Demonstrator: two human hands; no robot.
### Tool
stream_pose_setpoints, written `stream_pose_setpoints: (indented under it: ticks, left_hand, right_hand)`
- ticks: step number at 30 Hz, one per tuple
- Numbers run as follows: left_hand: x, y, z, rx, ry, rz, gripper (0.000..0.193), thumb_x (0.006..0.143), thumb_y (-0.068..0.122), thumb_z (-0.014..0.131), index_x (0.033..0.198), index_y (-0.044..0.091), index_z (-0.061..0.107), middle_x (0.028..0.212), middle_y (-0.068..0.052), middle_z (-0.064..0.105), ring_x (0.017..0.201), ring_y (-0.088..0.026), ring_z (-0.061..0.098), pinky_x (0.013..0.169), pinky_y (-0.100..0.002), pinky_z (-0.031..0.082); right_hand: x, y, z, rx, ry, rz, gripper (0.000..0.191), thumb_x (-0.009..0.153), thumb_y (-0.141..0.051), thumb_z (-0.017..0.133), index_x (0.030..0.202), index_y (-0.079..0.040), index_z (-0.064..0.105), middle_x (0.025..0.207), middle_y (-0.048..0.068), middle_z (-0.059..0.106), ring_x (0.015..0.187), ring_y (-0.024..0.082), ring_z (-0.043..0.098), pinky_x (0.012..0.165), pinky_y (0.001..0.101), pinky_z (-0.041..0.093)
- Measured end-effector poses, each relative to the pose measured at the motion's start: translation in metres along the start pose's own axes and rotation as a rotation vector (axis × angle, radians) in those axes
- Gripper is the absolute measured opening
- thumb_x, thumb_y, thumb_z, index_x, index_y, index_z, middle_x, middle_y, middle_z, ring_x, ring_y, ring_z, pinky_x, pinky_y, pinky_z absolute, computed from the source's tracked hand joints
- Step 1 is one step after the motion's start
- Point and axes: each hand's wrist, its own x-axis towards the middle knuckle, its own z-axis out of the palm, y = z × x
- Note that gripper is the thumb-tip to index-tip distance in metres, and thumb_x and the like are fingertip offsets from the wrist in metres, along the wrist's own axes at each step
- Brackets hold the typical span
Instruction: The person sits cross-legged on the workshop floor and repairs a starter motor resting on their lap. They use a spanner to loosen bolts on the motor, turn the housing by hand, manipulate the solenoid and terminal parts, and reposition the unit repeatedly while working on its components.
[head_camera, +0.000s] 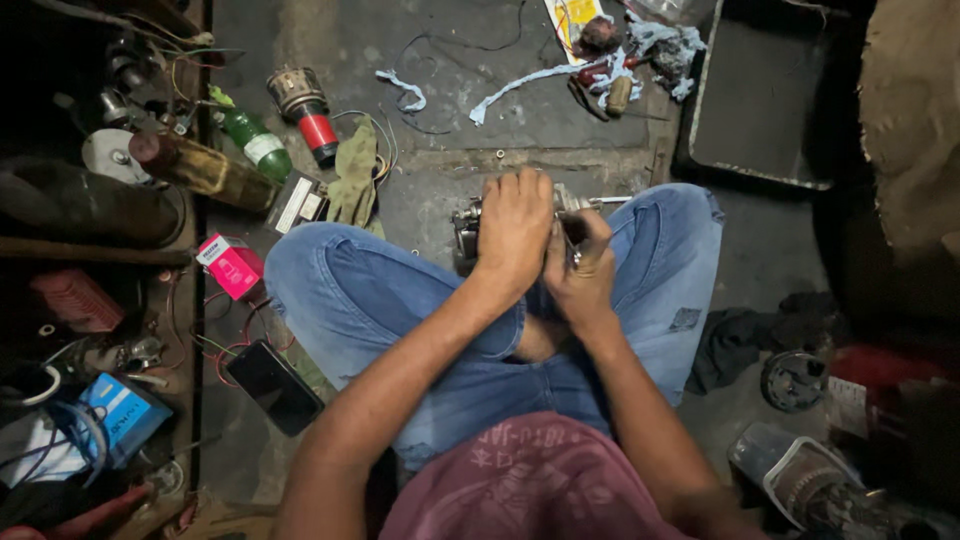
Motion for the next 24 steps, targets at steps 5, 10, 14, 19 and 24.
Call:
stream_pose_setpoints:
  ticks: [5,10,14,19,24]
  left_hand:
    - [0.009,-0.013,0.013,-0.059,-0.045,0.068,0.033,0.071,0.014,0.076,0.101,0.009,0.062,0.099,-0.011,0.064,0.095,-0.028,0.065,0.081,-0.041,0.052]
    - [0.013,-0.018,0.004,-0.119,-0.081,0.066,0.041,0.063,0.012,0.079,0.101,0.007,0.063,0.099,-0.012,0.065,0.096,-0.03,0.065,0.079,-0.043,0.052]
    - [0.01,-0.015,-0.004,-0.128,-0.069,0.056,0.05,0.052,0.015,0.079,0.098,0.006,0.063,0.099,-0.013,0.065,0.095,-0.031,0.065,0.078,-0.042,0.052]
    - [0.008,-0.012,-0.001,-0.088,-0.018,0.024,0.037,0.067,0.013,0.079,0.099,0.008,0.062,0.098,-0.012,0.062,0.095,-0.03,0.064,0.079,-0.043,0.051]
    - [0.006,-0.01,0.002,-0.097,-0.026,0.012,0.04,0.063,0.013,0.079,0.099,0.009,0.062,0.098,-0.011,0.062,0.094,-0.031,0.064,0.08,-0.044,0.051]
  right_hand:
    - [-0.003,-0.017,-0.025,0.06,0.03,0.079,0.014,0.106,-0.002,0.06,0.119,0.001,0.061,0.105,0.015,0.065,0.094,0.023,0.065,0.084,0.0316,0.054]
    - [-0.009,-0.016,-0.033,0.143,0.072,0.303,0.014,0.103,-0.005,0.065,0.112,0.005,0.069,0.098,0.008,0.07,0.089,0.014,0.067,0.079,0.0276,0.054]
    - [-0.011,-0.018,-0.036,0.264,0.015,0.532,0.019,0.101,-0.009,0.067,0.115,0.003,0.071,0.091,0.007,0.072,0.08,0.013,0.067,0.071,0.0273,0.055]
    - [0.002,-0.029,-0.05,0.223,-0.099,0.357,0.018,0.101,-0.004,0.067,0.117,0.003,0.073,0.098,0.009,0.073,0.084,0.013,0.07,0.076,0.0272,0.056]
    - [0.017,-0.038,-0.059,0.04,-0.128,0.238,0.032,0.096,-0.003,0.068,0.128,0.003,0.064,0.102,0.015,0.075,0.093,0.019,0.074,0.081,0.0306,0.057]
